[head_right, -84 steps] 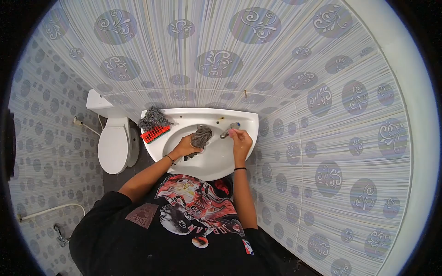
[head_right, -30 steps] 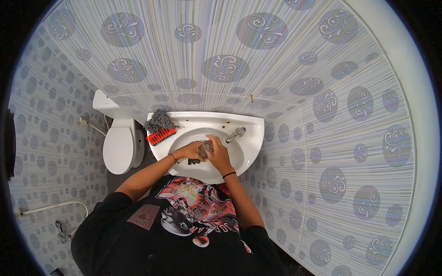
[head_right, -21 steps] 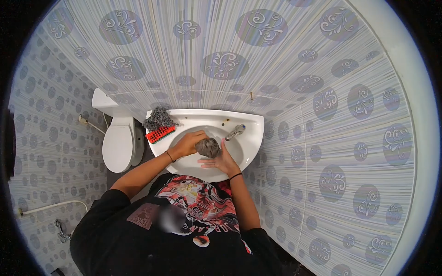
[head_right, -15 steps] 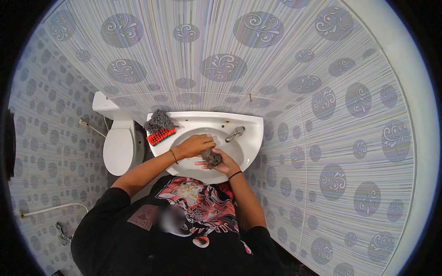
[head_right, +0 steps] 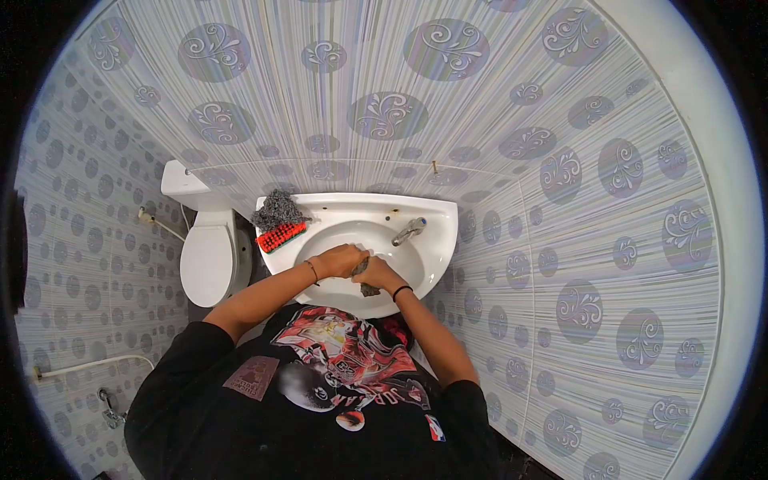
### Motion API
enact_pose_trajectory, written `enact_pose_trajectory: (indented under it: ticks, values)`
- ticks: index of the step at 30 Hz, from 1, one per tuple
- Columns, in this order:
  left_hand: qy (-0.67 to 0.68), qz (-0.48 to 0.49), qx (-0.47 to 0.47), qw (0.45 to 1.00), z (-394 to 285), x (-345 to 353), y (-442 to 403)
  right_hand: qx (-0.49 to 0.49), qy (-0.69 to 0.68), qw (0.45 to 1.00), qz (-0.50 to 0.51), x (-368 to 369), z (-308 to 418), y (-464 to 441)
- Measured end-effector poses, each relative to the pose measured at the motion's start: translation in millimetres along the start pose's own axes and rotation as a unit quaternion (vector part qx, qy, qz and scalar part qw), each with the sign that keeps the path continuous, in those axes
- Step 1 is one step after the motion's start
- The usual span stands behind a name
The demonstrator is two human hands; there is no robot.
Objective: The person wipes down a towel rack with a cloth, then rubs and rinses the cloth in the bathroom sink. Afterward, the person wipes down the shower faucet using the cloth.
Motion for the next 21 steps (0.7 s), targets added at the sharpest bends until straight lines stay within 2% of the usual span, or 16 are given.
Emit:
enact_pose_trajectory:
  ticks: [2, 6, 8, 10, 13, 15, 17, 19, 21]
  values:
    - [-0.010, -0.009, -0.009, 1.000, -1, 3, -1, 0.019, 0.139, 0.990, 0.009, -1, 6, 2]
    - [-0.003, -0.004, -0.043, 0.999, 0, 10, -9, -0.004, 0.225, 0.974, 0.004, 0, 3, -1]
    - [0.003, -0.001, -0.064, 0.998, 2, 12, -14, -0.055, 0.261, 0.964, -0.018, -3, 8, -2]
    - [0.015, 0.060, -0.111, 0.992, 10, 14, -21, -0.063, 0.255, 0.964, -0.040, -9, 20, 1]
    - [0.012, 0.078, -0.114, 0.990, 9, 6, -25, -0.065, 0.248, 0.965, -0.063, -13, 31, 7]
    - [0.006, 0.070, -0.106, 0.992, 7, -1, -23, -0.063, 0.250, 0.964, -0.065, -15, 32, 3]
    - [0.000, 0.061, -0.096, 0.993, 5, -1, -19, -0.066, 0.249, 0.959, -0.115, -19, 27, 5]
    - [0.038, -0.008, -0.113, 0.993, 8, -10, -11, -0.086, 0.239, 0.955, -0.151, -19, 35, 11]
    - [0.088, -0.027, -0.106, 0.990, 9, -8, -1, -0.102, 0.224, 0.952, -0.181, -17, 40, 20]
Point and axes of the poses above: each hand's wrist, its own y-axis away from the middle knuckle, its own x-axis out of the palm, z = x × y, the point moved 6 cm from there along -y, towards the middle knuckle, and after that the axes turned 10 degrees about -x, right-handed, at the moved point
